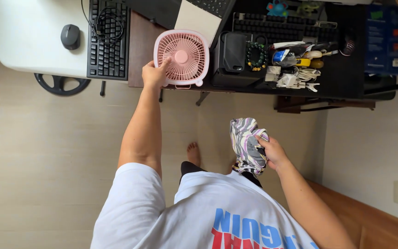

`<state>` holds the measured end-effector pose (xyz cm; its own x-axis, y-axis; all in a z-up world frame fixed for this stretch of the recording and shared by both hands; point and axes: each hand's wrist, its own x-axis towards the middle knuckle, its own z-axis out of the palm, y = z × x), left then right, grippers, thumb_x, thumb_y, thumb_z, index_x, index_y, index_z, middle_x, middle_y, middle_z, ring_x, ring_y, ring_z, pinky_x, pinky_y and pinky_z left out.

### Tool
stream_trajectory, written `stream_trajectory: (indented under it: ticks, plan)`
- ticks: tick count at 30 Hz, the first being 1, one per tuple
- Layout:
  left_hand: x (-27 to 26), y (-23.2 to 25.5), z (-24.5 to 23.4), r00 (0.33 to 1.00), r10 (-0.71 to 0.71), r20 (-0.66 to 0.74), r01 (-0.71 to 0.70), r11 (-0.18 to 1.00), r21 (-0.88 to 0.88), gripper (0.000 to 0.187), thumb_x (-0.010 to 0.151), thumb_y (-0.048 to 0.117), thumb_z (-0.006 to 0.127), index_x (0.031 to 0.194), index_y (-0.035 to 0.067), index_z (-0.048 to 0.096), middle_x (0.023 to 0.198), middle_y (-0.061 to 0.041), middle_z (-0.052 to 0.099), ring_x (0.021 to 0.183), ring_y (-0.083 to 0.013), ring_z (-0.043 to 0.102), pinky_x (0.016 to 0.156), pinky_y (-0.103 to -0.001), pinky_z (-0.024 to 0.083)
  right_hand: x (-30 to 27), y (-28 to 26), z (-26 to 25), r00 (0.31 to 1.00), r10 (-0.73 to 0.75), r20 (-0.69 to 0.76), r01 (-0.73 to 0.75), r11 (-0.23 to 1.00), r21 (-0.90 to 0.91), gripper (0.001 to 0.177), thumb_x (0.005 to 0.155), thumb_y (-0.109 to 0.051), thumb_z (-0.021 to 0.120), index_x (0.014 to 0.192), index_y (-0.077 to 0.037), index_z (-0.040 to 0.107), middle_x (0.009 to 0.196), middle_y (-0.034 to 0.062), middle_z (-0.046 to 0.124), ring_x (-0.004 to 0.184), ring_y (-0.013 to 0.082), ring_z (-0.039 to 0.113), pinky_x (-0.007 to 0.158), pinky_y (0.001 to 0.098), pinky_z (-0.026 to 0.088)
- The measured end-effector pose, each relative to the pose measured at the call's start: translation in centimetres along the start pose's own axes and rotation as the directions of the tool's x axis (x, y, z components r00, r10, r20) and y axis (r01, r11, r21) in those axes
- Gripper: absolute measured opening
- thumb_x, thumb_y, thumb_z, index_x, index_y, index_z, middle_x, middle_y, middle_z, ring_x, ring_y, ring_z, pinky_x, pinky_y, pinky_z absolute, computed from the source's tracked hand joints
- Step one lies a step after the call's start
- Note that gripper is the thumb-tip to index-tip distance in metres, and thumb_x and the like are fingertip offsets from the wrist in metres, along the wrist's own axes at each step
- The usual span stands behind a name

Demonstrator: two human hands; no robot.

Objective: Wiping down laptops and desk equipment with a cloth and organizing objects on the desk.

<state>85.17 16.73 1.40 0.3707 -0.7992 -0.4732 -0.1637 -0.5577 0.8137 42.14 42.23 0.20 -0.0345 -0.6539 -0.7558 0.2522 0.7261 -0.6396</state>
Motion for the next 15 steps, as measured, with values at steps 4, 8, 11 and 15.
stream_trajectory:
  ticks: [4, 8, 11, 15]
  plan:
    - [2.1, -5.4, 1.5, 0.996, 0.065, -0.054, -0.072, 0.986, -0.147, 0.060, 0.084, 0.045, 0.083, 0.119, -0.003, 0.078, 0.096, -0.010, 0.078, 0.079, -0.0141, 0.071, 0.071, -0.031, 0.058, 0.3, -0.1, -1.3, 0.996, -0.083, 0.044, 0.078, 0.991, 0.107, 0.033, 0.100, -0.022, 0.062, 0.125, 0.000, 0.065, 0.113, 0.0079, 0.073, 0.100, 0.0191, 0.070, 0.090, 0.0354, 0.055]
    - [-4.7, -8.1, 3.8, 0.776, 0.396, -0.492, -0.472, 0.881, -0.036, 0.051, 0.100, 0.033, 0.076, 0.131, -0.003, 0.059, 0.111, -0.012, 0.066, 0.097, -0.0185, 0.065, 0.087, -0.033, 0.055, -1.1, -1.7, -3.1, 0.985, -0.170, 0.042, 0.157, 0.962, 0.225, 0.032, 0.100, -0.021, 0.061, 0.128, -0.005, 0.063, 0.120, 0.0051, 0.070, 0.113, 0.0203, 0.064, 0.101, 0.0373, 0.048]
    - [-14.9, -10.5, 9.1, 0.813, 0.470, -0.343, -0.537, 0.834, -0.130, 0.032, 0.105, 0.026, 0.073, 0.121, 0.000, 0.063, 0.108, -0.010, 0.066, 0.095, -0.0166, 0.061, 0.087, -0.033, 0.053, -1.1, -1.0, -7.7, 0.960, -0.279, -0.002, 0.269, 0.923, 0.277, 0.034, 0.098, -0.020, 0.064, 0.130, -0.007, 0.063, 0.124, 0.0036, 0.067, 0.118, 0.0190, 0.059, 0.103, 0.0382, 0.042]
    - [-27.9, -11.6, 19.2, 0.854, 0.360, 0.376, -0.314, 0.932, -0.180, 0.049, 0.090, 0.030, 0.079, 0.130, 0.008, 0.062, 0.121, -0.008, 0.068, 0.108, -0.0176, 0.064, 0.084, -0.033, 0.054, -3.7, -1.7, -13.6, 0.885, -0.465, 0.002, 0.441, 0.842, 0.312, 0.035, 0.098, -0.019, 0.066, 0.129, -0.004, 0.064, 0.127, 0.0047, 0.067, 0.122, 0.0181, 0.058, 0.111, 0.0368, 0.038]
